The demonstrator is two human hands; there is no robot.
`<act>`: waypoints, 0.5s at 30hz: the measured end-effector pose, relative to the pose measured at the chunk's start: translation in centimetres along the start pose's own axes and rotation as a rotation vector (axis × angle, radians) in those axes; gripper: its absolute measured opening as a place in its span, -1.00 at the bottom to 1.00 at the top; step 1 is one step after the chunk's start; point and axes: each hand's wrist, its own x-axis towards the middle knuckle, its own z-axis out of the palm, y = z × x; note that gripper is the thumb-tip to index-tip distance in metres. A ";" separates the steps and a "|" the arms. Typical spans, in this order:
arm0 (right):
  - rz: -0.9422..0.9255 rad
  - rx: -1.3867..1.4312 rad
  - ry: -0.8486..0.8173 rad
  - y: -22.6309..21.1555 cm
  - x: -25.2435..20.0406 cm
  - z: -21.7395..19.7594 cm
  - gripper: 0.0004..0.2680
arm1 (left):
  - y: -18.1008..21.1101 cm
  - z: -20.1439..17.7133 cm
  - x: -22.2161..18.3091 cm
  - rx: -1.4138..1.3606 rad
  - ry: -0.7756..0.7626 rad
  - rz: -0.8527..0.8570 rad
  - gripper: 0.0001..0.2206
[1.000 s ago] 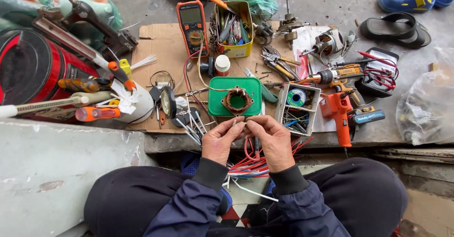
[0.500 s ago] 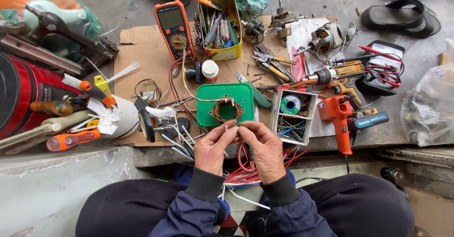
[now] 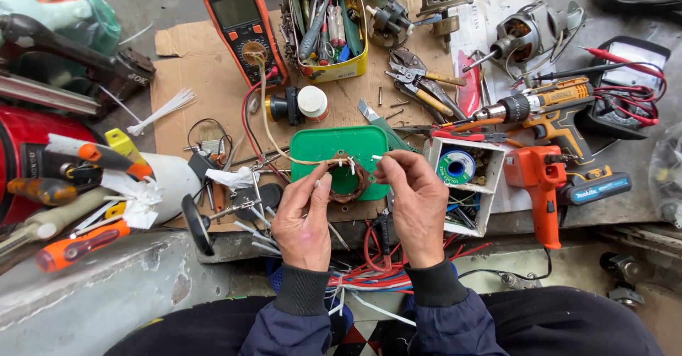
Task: Sorting a bundle of colorful wires, cutting them to size, and threading them into an electric motor stator for repair.
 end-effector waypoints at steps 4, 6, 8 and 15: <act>0.073 -0.015 -0.015 1.5 2.6 0.3 -0.89 | 0.0 0.5 1.0 0.304 -0.033 0.172 -0.77; 0.106 -0.023 -0.031 1.9 3.5 0.6 -0.89 | -0.1 0.7 1.5 0.347 -0.046 0.184 -0.77; 0.136 -0.070 -0.083 1.8 4.2 0.6 -0.91 | -0.1 0.7 2.0 0.354 -0.058 0.200 -0.77; 0.314 -0.086 -0.200 2.1 5.7 -0.2 -0.90 | -1.3 1.2 2.3 0.480 -0.099 0.154 -0.77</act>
